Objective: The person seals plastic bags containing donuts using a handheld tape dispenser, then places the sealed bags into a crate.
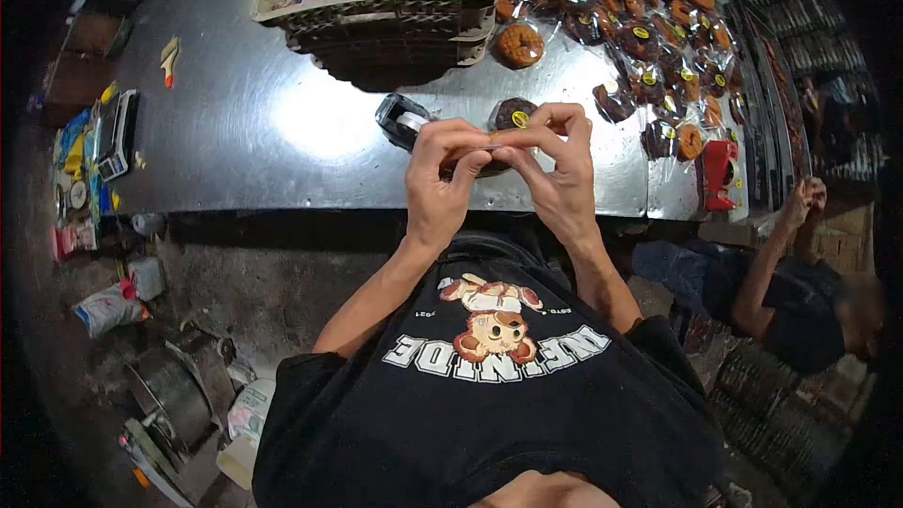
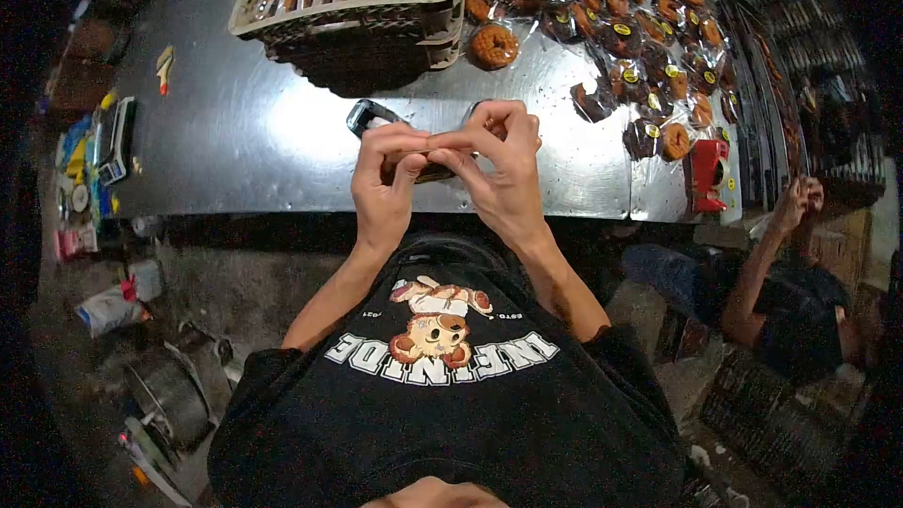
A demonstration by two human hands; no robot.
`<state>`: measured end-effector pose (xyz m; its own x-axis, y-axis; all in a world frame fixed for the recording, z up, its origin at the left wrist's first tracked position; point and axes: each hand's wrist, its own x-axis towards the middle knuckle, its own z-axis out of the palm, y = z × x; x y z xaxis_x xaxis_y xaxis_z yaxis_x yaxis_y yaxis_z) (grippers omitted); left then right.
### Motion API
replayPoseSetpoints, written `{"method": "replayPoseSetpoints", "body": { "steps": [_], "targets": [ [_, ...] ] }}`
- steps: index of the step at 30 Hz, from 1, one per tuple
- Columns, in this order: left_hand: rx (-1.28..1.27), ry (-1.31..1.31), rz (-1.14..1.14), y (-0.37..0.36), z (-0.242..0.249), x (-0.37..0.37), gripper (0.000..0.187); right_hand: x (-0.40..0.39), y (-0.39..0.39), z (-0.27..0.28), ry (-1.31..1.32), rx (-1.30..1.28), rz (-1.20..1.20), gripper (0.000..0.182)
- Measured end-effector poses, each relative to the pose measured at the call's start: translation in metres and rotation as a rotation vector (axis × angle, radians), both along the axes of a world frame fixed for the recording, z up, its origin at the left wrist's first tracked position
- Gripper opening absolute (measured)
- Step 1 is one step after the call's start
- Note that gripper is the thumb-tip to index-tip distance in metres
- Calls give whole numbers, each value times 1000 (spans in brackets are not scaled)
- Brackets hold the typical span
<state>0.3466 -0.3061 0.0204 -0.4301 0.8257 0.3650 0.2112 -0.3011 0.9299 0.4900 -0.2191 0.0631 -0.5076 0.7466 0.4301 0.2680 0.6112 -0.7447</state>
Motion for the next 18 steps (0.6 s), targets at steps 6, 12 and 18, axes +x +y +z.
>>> {"method": "replayPoseSetpoints", "body": {
  "steps": [6, 12, 18],
  "targets": [
    [175, -25, 282, -7, -7, -2, 23, -30, -18, -13, 568, -774, 222, 19],
    [-131, -272, 297, -21, -16, -18, 17, -65, -28, -31, 611, -874, 172, 19],
    [-316, -294, 324, -21, -65, -80, 21, -61, 28, -151, -27, -630, 87, 18]
  ]
}}
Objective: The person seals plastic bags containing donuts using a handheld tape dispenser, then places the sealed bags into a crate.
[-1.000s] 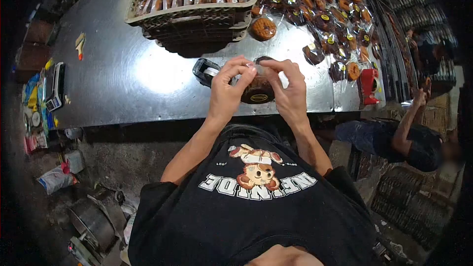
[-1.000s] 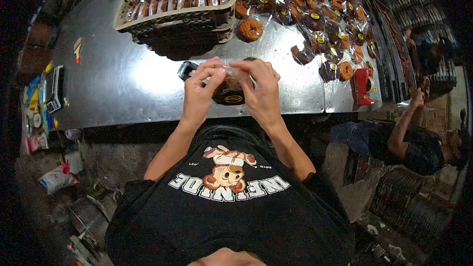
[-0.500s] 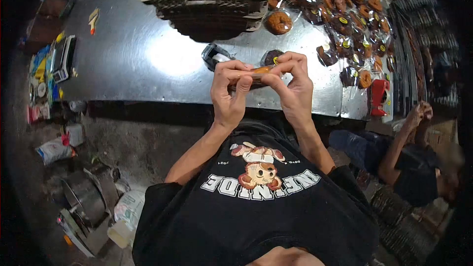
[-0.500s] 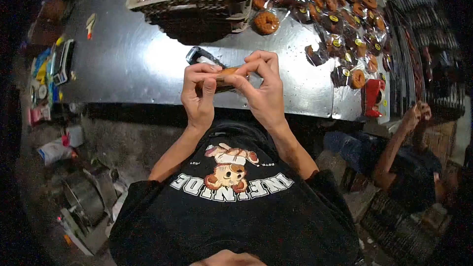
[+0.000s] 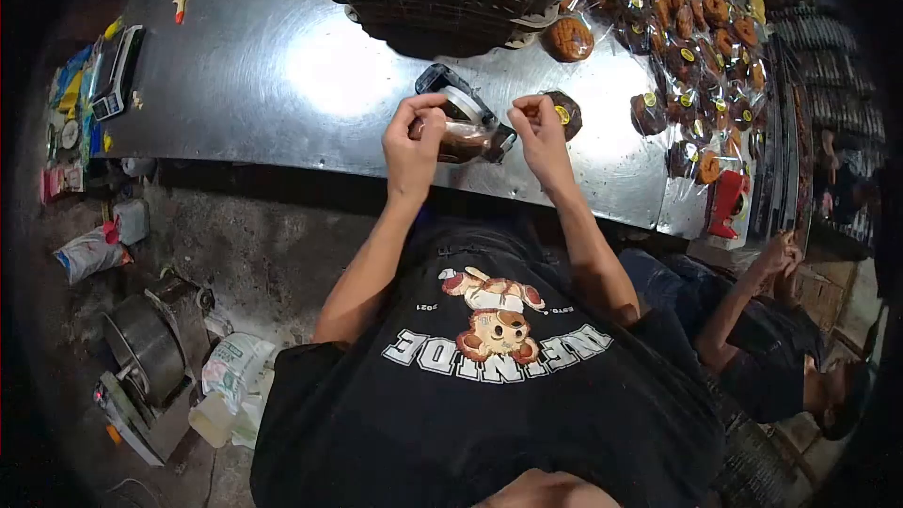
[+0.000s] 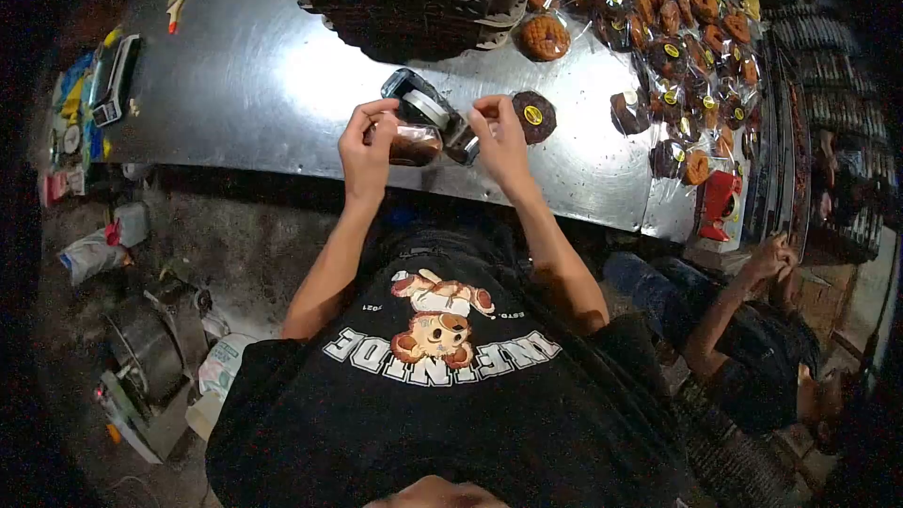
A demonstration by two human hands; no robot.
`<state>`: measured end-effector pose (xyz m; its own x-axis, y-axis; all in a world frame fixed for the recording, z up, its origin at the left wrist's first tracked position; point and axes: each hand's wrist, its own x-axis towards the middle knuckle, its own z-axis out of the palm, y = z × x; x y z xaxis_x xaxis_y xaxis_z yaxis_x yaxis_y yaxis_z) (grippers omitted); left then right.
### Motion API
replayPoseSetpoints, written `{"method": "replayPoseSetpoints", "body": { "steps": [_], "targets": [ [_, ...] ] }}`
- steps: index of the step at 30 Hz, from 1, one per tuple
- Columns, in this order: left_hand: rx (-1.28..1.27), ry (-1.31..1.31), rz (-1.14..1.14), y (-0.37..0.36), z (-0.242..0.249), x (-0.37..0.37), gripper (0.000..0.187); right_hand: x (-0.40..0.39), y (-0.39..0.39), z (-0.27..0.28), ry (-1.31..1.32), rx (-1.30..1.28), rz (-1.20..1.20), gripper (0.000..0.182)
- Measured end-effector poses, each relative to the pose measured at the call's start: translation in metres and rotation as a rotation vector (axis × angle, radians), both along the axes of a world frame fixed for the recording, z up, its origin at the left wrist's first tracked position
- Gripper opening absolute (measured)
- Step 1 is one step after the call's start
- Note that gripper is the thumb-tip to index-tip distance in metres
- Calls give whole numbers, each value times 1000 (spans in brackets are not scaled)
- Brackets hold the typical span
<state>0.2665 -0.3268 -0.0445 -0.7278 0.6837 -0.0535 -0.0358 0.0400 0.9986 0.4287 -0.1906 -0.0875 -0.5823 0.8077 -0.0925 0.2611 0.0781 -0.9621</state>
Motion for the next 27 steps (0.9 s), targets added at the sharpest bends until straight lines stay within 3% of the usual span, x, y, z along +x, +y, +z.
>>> {"method": "replayPoseSetpoints", "body": {
  "steps": [2, 4, 6, 9, 10, 13, 17, 18, 21, 22, 26, 27],
  "targets": [
    [-137, -16, -112, 12, -19, -30, 30, -1, 16, -29, -359, 123, 135, 23],
    [-319, -46, -264, 28, -42, -51, 38, -14, 20, -25, -450, 11, 225, 27],
    [-329, -61, -311, 30, -57, -58, 43, -24, 20, -13, -526, -83, 220, 29],
    [-299, -87, -351, 32, -74, -68, 45, -13, 25, 9, -368, -169, 301, 31],
    [-287, -97, -358, 31, -74, -68, 45, -5, 17, 30, -444, -44, 248, 32],
    [-299, -79, -327, 32, -67, -64, 44, 25, 12, 48, -654, -35, 203, 29],
    [-254, -100, -276, 33, -59, -58, 43, 37, 3, -37, -836, 413, 261, 14],
    [-230, -108, -245, 32, -57, -57, 42, 29, 1, -44, -963, 672, 239, 10],
    [-120, -102, -194, 30, -37, -56, 42, 45, 6, -26, -873, 397, 127, 9],
    [-103, -63, -173, 28, -13, -51, 42, 42, 5, 5, -749, 164, 59, 12],
    [-11, 44, -124, 38, 45, -16, 39, 36, -18, 118, 29, 48, 192, 16],
    [23, 64, -117, 43, 56, -3, 37, 29, -26, 129, 99, 54, 133, 16]
  ]
}}
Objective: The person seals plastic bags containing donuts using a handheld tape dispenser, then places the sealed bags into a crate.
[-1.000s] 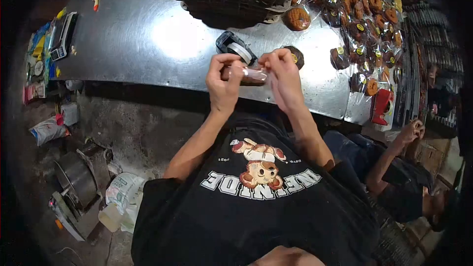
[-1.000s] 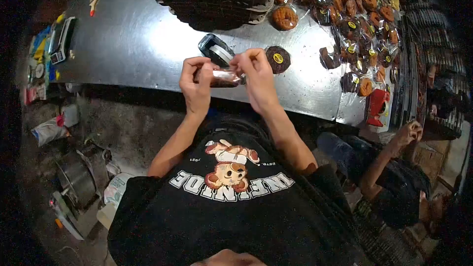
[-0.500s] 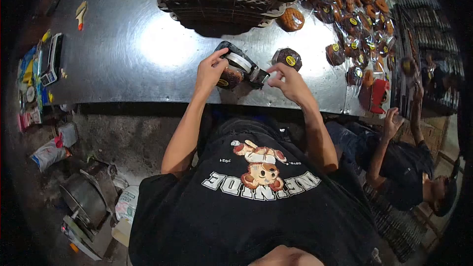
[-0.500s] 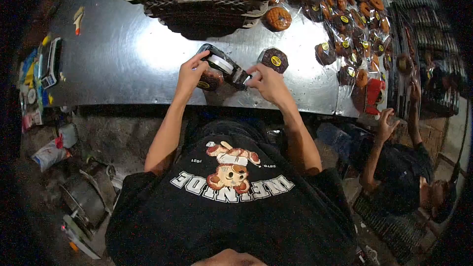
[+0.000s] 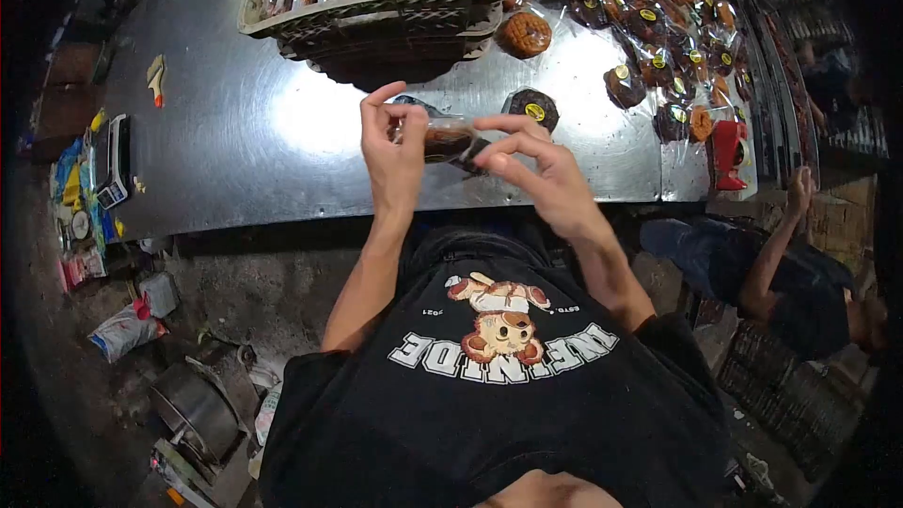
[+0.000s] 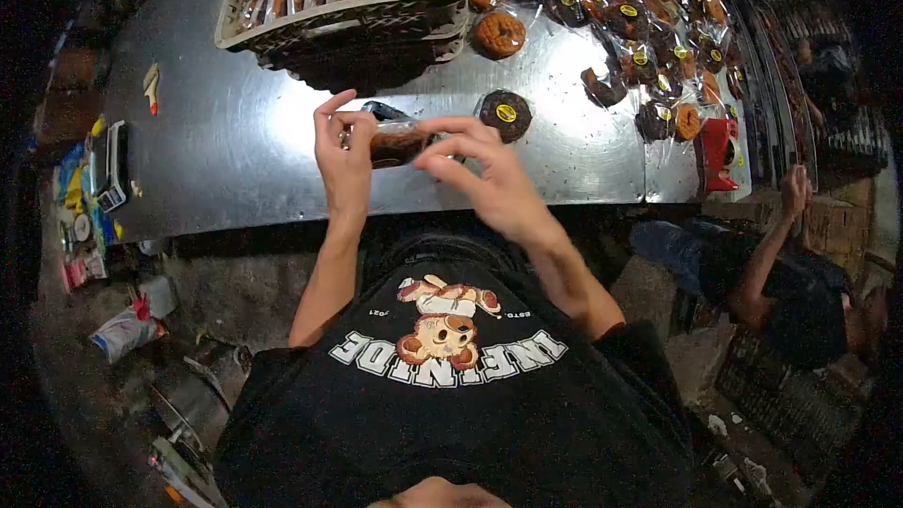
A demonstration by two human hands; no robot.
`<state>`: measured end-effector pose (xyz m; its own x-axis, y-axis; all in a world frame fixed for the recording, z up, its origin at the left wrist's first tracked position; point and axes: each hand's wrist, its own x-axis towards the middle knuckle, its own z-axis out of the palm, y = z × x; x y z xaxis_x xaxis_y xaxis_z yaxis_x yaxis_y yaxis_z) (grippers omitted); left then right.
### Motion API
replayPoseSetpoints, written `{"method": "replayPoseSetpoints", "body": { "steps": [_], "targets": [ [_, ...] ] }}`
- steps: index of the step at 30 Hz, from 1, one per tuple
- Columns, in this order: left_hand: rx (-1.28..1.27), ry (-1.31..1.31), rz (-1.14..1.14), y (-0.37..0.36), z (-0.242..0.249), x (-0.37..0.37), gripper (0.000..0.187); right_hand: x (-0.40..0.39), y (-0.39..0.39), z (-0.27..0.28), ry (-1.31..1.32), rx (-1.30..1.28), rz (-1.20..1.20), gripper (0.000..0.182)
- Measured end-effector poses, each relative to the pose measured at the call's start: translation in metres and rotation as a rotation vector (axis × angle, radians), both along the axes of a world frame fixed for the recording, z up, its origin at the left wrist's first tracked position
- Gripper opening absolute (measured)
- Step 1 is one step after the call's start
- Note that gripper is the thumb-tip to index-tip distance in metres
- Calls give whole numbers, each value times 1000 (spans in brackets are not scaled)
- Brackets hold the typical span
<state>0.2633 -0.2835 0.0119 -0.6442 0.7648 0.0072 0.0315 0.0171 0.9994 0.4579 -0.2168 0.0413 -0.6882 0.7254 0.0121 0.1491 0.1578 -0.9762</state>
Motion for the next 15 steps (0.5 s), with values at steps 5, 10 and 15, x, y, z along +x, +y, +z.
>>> {"method": "replayPoseSetpoints", "body": {
  "steps": [5, 10, 15],
  "targets": [
    [141, -19, -60, 12, 17, 58, 34, -21, -11, -4, 305, -203, -403, 20],
    [127, 91, -116, 9, 24, 86, 32, 3, -10, -3, 255, -194, -540, 21],
    [86, 56, -160, 16, 21, 117, 31, 64, 3, -18, -113, 495, -281, 41]
  ]
}}
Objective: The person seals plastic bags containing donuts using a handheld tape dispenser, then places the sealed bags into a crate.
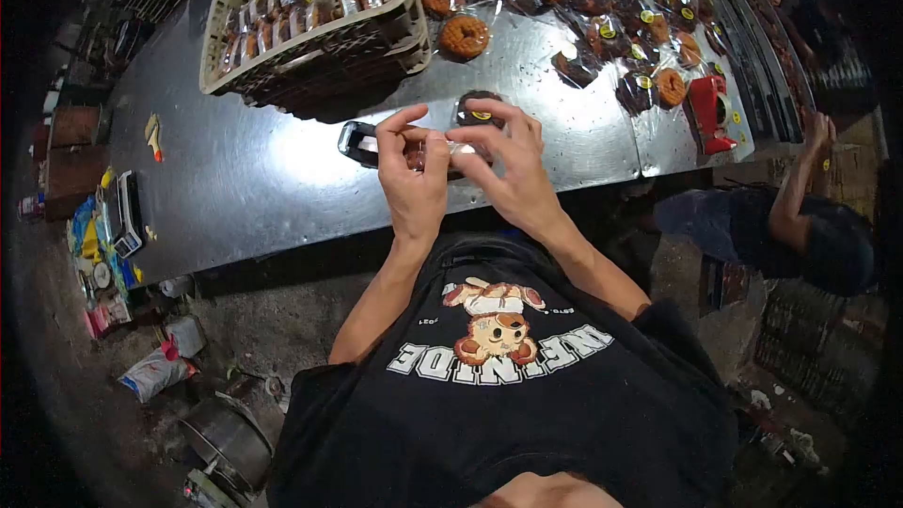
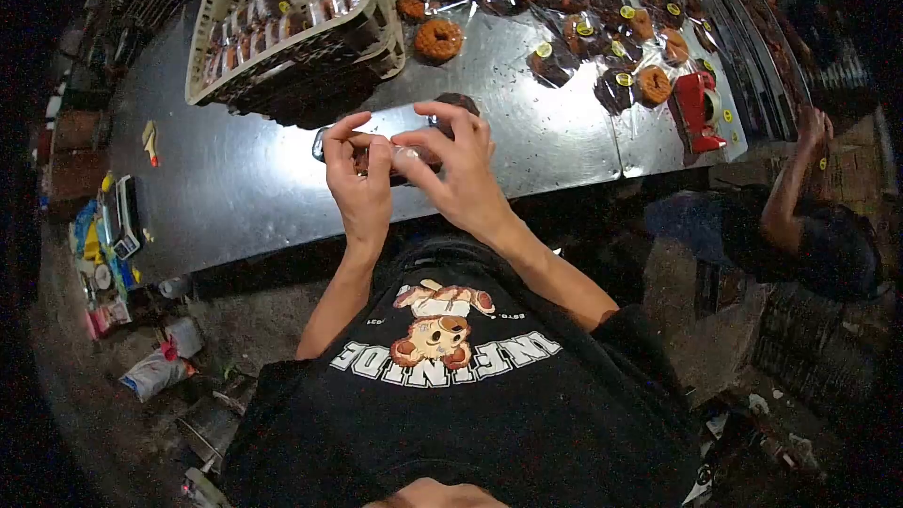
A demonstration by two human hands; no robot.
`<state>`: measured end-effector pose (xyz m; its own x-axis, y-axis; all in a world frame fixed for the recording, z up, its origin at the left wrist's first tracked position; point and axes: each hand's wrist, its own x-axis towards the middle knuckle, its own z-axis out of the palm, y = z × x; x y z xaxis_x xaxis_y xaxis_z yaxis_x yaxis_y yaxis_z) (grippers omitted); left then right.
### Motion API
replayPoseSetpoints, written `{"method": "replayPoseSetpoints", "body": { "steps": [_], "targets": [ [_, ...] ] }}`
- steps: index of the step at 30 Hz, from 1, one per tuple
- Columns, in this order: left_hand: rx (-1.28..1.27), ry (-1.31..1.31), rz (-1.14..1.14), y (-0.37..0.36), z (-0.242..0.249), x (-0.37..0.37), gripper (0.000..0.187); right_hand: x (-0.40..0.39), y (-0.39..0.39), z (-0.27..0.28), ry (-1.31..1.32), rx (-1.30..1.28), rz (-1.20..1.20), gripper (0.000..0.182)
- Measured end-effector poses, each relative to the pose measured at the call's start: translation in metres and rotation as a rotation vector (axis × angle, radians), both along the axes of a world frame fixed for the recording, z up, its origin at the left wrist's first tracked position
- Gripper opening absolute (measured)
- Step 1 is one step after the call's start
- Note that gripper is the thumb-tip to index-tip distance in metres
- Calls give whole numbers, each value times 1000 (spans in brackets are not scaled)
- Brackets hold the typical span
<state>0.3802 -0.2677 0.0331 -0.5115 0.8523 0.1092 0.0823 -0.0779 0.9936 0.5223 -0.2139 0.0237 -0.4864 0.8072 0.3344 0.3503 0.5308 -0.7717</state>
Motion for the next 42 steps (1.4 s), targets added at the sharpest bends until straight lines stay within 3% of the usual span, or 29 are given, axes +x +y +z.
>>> {"method": "replayPoseSetpoints", "body": {
  "steps": [2, 6, 8, 10, 12, 13, 15, 17, 19, 21, 23, 24, 25, 26, 27, 30, 31, 33, 35, 36, 37, 39, 42],
  "targets": [
    [-35, -46, -15, 4, -7, 12, 32, 25, -2, 7, -139, 83, 51, 50],
    [-129, -96, -102, 11, -39, 35, 38, 59, 26, -22, -228, -125, 214, 58],
    [-112, -168, -93, 23, -57, 47, 43, 68, 59, -45, -323, -402, 354, 60],
    [-258, 48, 176, 35, -33, 82, 48, 71, 100, -78, -362, -535, 415, 62],
    [-270, 40, 159, 19, -40, 79, 47, 60, 125, -123, -347, -555, 408, 61],
    [-205, -82, 14, 2, -56, 55, 44, 61, 134, -143, -250, -453, 230, 62],
    [-295, -119, 58, -18, -59, 53, 40, 60, 148, -172, -53, -244, -114, 63],
    [-335, -123, 178, -38, -63, 55, 38, 76, 162, -182, 350, -348, -544, 66],
    [-358, -184, 277, -55, -70, 53, 38, 103, 178, -215, 314, -444, -1098, 70],
    [-364, -208, 337, -66, -71, 56, 37, 130, 195, -207, 77, -698, -1369, 66],
    [-354, -190, 344, -65, -71, 58, 36, 153, 216, -217, -70, -810, -1149, 50],
    [-363, -169, 324, -63, -72, 59, 37, 154, 217, -218, 401, -826, -982, 36],
    [-367, -184, 300, -57, -68, 61, 36, 149, 224, -220, 522, -725, -918, 26],
    [-352, -176, 271, -53, -69, 61, 35, 149, 225, -223, 355, -447, -807, 24],
    [-332, -170, 242, -48, -72, 61, 33, 146, 224, -196, 193, -165, -685, 23],
    [-306, -97, 141, -30, -57, 62, 41, 133, 204, -95, 206, -176, -132, 19],
    [-255, 38, 139, -22, -52, 63, 50, 131, 196, -61, 156, -5, -34, 19],
    [-154, 299, 141, -3, -41, 70, 69, 132, 179, -1, -3, -160, 265, 16],
    [-60, 472, 56, 17, -23, 76, 90, 115, 156, 26, 58, -272, 583, 12],
    [-10, 559, 21, 22, -19, 78, 100, 103, 146, 48, -6, -51, 718, 14],
    [-85, 503, -31, 21, -23, 80, 111, 94, 135, 61, 12, -28, 793, 16],
    [-27, -372, -229, 16, -20, 81, 117, 79, 120, 79, 23, 7, 801, 14],
    [83, 18, -65, -2, -19, 75, 123, 66, 110, 112, 62, 470, 639, 23]
  ]
}}
